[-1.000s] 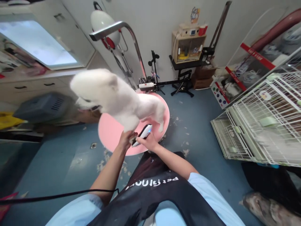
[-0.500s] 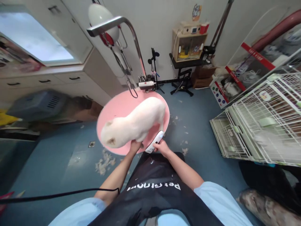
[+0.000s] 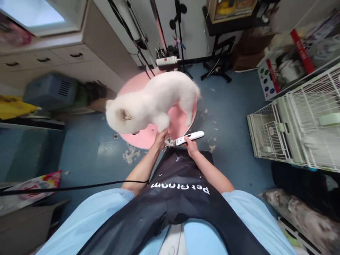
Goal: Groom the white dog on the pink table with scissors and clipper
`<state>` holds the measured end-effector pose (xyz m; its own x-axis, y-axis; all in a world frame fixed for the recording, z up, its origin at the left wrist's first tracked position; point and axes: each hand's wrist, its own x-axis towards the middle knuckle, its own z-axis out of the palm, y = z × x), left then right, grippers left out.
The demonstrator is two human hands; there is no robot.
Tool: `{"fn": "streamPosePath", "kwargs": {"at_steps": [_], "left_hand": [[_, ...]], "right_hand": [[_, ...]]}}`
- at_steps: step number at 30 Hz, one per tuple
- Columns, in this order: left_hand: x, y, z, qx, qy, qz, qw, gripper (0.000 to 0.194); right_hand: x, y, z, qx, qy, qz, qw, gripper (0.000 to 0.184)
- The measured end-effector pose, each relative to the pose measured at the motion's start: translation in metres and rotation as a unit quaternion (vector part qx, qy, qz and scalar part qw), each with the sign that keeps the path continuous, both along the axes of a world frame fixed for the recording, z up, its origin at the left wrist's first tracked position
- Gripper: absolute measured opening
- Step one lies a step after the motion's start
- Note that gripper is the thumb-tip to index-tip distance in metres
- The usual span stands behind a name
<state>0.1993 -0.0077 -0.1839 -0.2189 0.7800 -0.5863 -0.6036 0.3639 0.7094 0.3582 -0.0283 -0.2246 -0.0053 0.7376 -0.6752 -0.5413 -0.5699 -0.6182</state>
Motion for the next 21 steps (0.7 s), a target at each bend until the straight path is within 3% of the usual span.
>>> {"fn": "streamPosePath", "kwargs": {"at_steps": [5,9,16,21], "left_hand": [[0.006,0.002,0.005,0.014,-0.018,0.010,1.000,0.059],[0.008,0.007,0.006,0.017,-0.019,0.001,1.000,0.055],[0.007,0.013,0.011,0.051,-0.012,-0.003,0.999,0.052],[0.004,0.017,0.014,0.057,-0.022,-0.006,0.998,0.050]], "right_hand": [[-0.010,0.001,0.010,0.003,0.106,-0.042,0.993,0.032],[-0.012,0.003,0.013,-0.026,0.098,-0.081,0.992,0.032],[-0.014,0.009,0.014,0.021,0.136,-0.052,0.989,0.033],[-0.019,0.013,0.013,0.004,0.151,-0.057,0.987,0.030]]}}
